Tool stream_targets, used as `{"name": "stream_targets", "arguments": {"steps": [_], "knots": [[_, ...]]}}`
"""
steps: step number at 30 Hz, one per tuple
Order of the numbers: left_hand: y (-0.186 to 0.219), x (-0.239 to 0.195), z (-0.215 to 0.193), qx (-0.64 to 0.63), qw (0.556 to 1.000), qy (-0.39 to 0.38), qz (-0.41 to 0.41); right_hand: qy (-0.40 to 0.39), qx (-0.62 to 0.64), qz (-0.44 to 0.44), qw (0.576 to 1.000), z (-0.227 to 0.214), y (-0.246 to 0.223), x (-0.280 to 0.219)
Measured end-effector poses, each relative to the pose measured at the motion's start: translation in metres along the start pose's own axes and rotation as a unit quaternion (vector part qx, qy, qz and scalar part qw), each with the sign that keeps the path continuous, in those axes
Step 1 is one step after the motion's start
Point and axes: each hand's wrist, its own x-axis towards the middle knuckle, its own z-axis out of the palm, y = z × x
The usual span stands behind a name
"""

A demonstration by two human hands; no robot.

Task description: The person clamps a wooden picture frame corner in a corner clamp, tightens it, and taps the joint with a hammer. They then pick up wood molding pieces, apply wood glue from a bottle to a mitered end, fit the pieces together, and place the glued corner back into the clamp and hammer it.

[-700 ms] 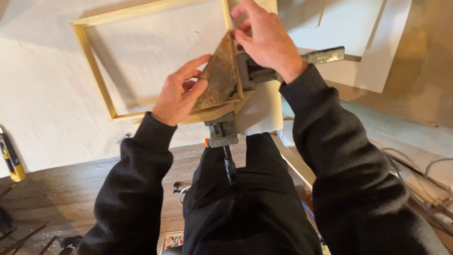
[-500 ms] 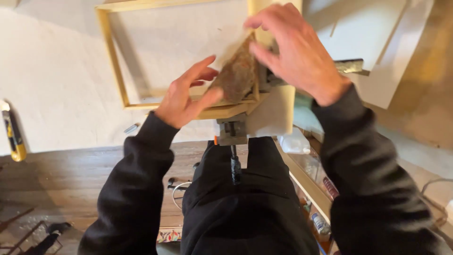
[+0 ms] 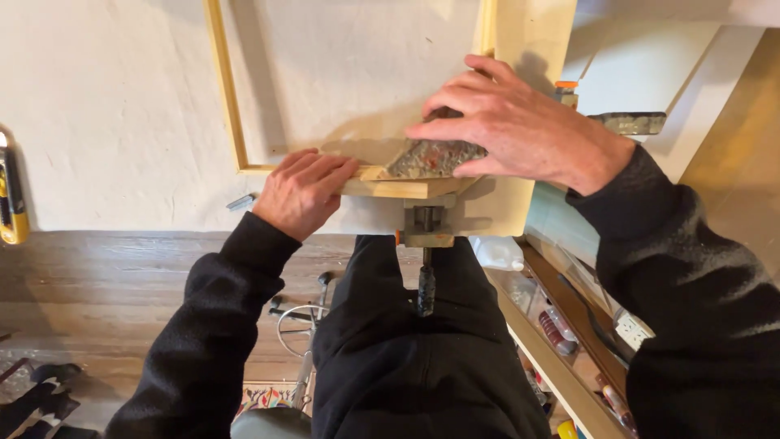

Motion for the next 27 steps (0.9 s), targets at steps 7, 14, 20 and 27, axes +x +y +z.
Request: {"name": "stream_targets", "arguments": {"steps": [7, 14, 20, 27], "knots": [[0.001, 0.003, -0.006, -0.004, 1.0, 0.0, 0.013, 0.025, -0.063, -0.002, 0.998, 0.004, -0.011, -0.001], [0.007, 0.005, -0.01, -0.004, 0.999, 0.015, 0.03, 0.014, -0.083, 0.014, 0.996, 0.011, -0.015, 0.001], [0.026, -0.006, -0.021, -0.011, 0.999, 0.045, 0.011, 0.108, -0.032, -0.009, 0.994, 0.018, -0.001, -0.012], [0.041, -0.004, -0.009, 0.009, 0.991, 0.107, 0.084, 0.155, -0.045, 0.039, 0.986, 0.013, -0.009, -0.02]]}}
